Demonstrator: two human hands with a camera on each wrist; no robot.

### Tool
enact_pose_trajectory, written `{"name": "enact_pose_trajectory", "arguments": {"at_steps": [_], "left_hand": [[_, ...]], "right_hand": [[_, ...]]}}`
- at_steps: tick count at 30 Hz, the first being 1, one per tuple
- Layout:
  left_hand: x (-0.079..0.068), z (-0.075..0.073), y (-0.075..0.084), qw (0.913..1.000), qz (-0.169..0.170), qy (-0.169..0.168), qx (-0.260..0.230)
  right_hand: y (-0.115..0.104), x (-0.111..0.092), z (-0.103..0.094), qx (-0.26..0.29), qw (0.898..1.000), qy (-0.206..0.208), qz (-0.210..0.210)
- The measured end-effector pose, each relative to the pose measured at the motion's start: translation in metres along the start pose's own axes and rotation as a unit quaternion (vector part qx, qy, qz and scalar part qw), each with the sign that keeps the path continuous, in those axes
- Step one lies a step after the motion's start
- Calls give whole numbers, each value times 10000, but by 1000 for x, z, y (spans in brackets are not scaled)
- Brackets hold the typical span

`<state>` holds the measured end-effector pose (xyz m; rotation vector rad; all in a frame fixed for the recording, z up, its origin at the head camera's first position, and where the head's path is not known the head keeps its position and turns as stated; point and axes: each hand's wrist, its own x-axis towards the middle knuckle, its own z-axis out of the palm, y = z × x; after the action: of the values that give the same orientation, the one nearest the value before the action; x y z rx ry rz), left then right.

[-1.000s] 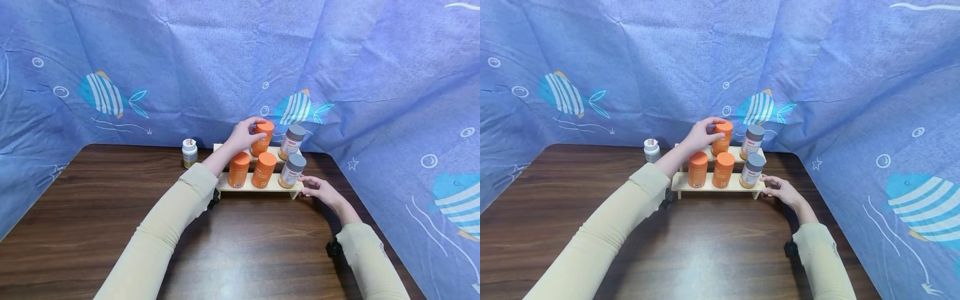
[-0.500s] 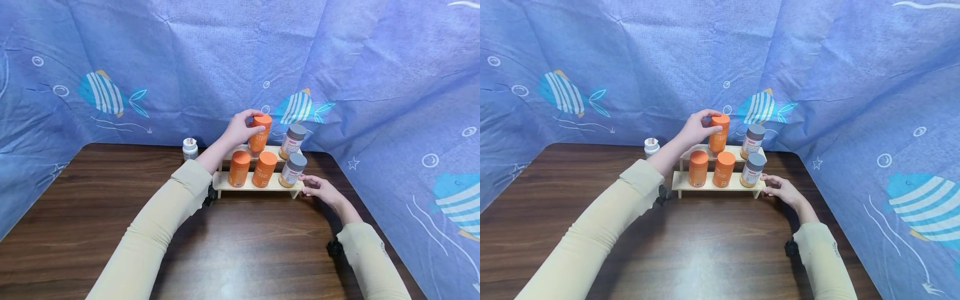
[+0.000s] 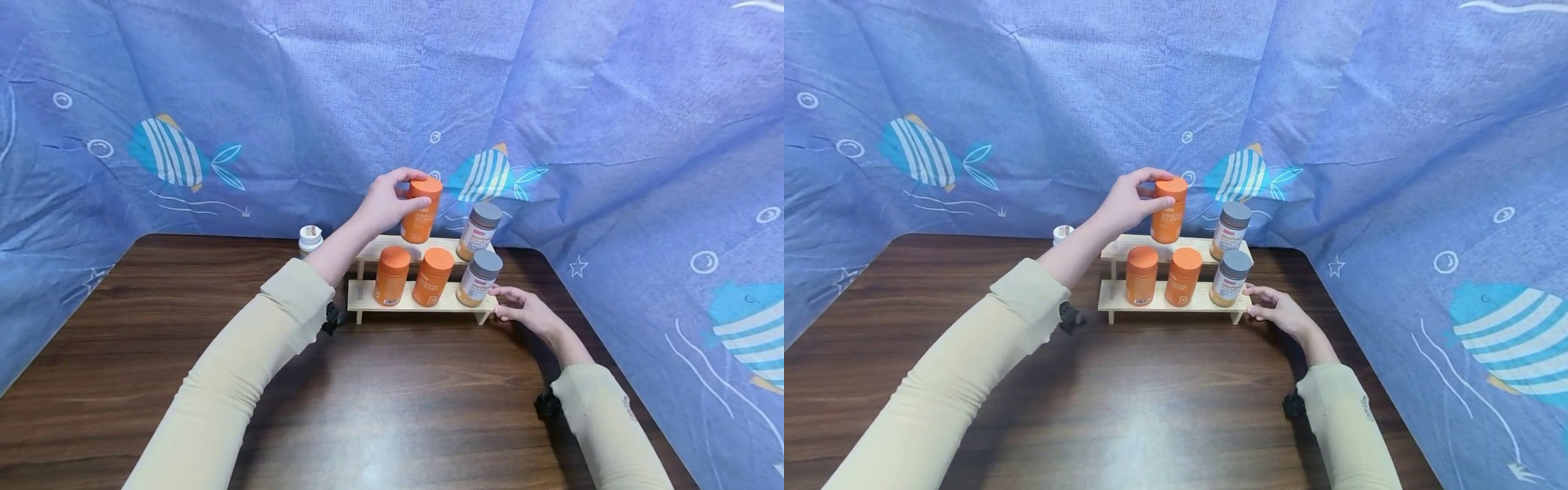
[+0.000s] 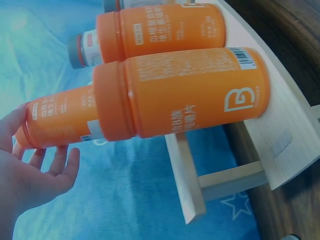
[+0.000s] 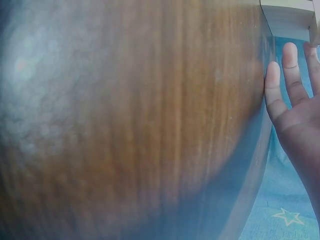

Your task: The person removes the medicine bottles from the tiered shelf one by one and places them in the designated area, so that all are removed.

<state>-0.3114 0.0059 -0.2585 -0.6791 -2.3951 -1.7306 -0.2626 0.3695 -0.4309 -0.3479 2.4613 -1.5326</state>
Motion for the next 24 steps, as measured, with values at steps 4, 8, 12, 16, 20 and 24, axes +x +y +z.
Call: {"name": "enact_pose_trajectory", "arguments": {"at_steps": [4,8,12,16,20,24], "left_hand": [[-4,-8,6,9999,36,95,-5],[-8,-17,12,9999,-9,166,-31],[-13,-26,18,9998,-34,200,-60],[-16,-35,22,9998,-73,208,-25],[-20,-45,24,9998,-84,184,-23],[-23,-55,25,9997,-144,198,-49]], "right_hand": [[1,1,0,-3,10000,-14,8],[1,1,0,-13,10000,-40,0],[1,0,0,-26,10000,-30,-49],[1,-1,-1,-28,10000,10,-58],[0,-1,0,-50,10000,6,-62],[0,0,0,-46,9999,-27,-103]]}}
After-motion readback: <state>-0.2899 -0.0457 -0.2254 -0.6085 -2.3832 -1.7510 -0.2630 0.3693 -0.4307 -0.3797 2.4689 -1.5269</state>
